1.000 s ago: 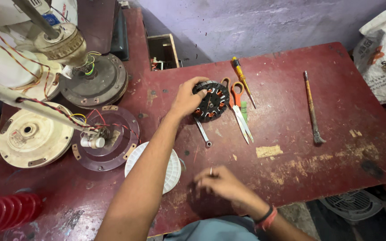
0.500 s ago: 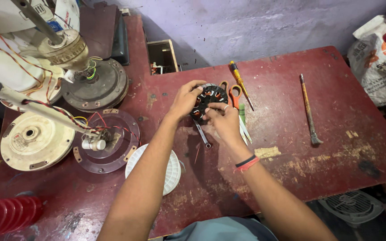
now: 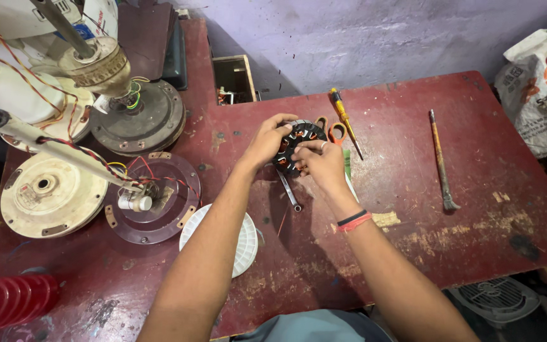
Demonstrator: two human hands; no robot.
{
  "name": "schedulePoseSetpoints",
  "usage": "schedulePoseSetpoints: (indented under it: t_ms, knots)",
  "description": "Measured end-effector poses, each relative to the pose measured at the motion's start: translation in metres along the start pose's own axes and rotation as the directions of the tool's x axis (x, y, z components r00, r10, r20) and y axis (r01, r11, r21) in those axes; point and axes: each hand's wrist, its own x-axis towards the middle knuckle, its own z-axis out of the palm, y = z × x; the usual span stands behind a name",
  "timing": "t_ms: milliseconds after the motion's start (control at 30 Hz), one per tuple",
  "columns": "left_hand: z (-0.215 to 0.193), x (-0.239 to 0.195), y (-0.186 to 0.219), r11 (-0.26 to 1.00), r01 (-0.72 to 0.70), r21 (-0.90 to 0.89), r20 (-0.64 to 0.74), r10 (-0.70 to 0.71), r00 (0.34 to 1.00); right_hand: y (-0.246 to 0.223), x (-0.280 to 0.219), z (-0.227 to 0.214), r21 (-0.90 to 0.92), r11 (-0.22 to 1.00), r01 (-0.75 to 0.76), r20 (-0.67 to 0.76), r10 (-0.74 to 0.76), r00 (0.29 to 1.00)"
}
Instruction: The person winds copper wire around the slots of a motor stator, using a screwdriver to tuck the wire into place. The person repeatedly pulls wire from a spool, wraps it around the stator, and adjusts the placement with a tool.
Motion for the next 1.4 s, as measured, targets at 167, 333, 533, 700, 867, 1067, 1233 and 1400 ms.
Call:
schedulePoseSetpoints:
  t_ms: [167,333,533,700,867,1067,1233,1400]
  knots:
    - [-0.001,0.003,-0.006,0.998,0.015,-0.054,0.029,-0.014,0.999,0.000,0.004,-0.001,-0.220,0.959,0.180,-0.110,-0.207,0.972]
    - [-0.001,0.002,-0.004,0.997,0.037,-0.069,0.035,-0.034,0.999,-0.018,0.010,-0.004,-0.369,0.903,0.222,-0.089,-0.272,0.958]
    - [-0.001,-0.002,0.001,0.999,0.033,-0.003,0.022,-0.033,0.999,-0.042,0.023,-0.003,-0.430,0.883,0.190,-0.107,-0.258,0.960]
    - [0.000,-0.001,0.001,0.999,0.022,-0.035,0.042,-0.021,0.999,-0.050,0.039,0.000,-0.451,0.878,0.162,-0.116,-0.237,0.964]
    - [-0.002,0.000,-0.003,0.997,0.060,-0.048,0.012,-0.059,0.998,-0.045,0.050,0.007,-0.351,0.898,0.267,0.046,-0.269,0.962]
    - [-0.004,-0.001,0.002,0.998,0.051,-0.023,0.000,-0.051,0.999,-0.022,0.028,0.004,-0.313,0.878,0.361,0.089,-0.351,0.932]
    - [-0.002,-0.009,0.015,0.992,0.077,0.100,-0.058,-0.072,0.996,-0.014,0.014,0.005,-0.246,0.870,0.427,0.066,-0.424,0.903]
    - [-0.003,-0.010,0.016,0.987,0.091,0.135,-0.096,-0.079,0.992,-0.013,0.007,0.008,-0.333,0.874,0.354,-0.016,-0.381,0.924]
